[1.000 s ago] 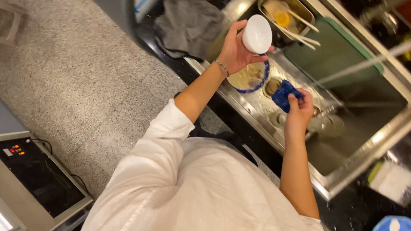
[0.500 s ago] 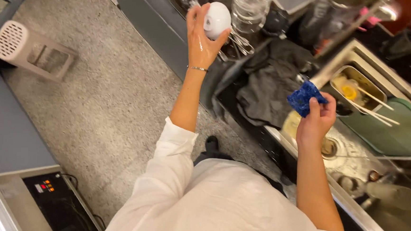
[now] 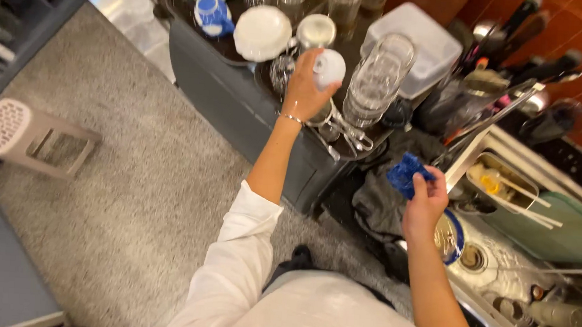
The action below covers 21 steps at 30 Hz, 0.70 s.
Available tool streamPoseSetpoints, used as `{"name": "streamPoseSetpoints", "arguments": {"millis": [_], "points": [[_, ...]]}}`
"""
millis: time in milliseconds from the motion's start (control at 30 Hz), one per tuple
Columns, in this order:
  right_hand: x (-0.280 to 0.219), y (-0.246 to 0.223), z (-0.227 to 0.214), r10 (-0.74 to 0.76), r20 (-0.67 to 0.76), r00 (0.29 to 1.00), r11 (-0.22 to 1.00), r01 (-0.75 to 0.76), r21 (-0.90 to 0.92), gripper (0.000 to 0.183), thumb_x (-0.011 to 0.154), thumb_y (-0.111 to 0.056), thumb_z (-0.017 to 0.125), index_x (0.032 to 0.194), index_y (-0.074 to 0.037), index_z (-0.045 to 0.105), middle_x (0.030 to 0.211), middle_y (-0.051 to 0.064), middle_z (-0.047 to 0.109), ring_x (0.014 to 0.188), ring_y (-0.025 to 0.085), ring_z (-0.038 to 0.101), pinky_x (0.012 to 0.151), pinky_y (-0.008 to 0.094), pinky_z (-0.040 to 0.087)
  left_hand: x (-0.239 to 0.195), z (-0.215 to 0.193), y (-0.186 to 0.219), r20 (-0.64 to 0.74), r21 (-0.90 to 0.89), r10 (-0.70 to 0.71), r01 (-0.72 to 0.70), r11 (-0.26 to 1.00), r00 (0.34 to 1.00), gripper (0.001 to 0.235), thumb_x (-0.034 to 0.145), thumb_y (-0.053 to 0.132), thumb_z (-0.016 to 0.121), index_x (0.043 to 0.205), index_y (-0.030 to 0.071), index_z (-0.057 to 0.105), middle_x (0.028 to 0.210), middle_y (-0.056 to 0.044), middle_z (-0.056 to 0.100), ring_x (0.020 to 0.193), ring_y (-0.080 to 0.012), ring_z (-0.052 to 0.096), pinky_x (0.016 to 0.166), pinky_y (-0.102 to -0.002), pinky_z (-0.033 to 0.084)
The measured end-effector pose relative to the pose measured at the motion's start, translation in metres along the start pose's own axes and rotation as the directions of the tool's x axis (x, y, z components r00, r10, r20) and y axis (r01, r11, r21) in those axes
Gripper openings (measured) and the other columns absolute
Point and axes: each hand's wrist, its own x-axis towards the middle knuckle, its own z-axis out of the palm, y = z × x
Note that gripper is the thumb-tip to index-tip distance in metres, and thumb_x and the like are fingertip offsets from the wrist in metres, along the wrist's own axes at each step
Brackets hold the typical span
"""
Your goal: Wash a variety of glasses, cups, and bowls in a sink.
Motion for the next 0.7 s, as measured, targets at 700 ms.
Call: {"name": "streamPoseSetpoints", "arguments": {"millis": [700], "points": [[0.018, 0.012, 0.026, -0.001, -0.029, 1.000, 0.990, -0.003, -0.138, 0.023, 0.096, -0.007, 0.067, 0.119, -0.006, 0.065, 0.098, -0.001, 0.067, 0.088, 0.007, 0.060, 0.079, 0.022, 0.048, 0.012, 0.038, 0.022, 0.053, 0.231, -0.156, 0.140, 0.963, 0.986, 0.071, 0.077, 0.016, 0.087, 0.133, 0.001, 0.047, 0.134, -0.020, 0.045, 0.129, -0.0409, 0.048, 0.097, -0.043, 0.052]]}}
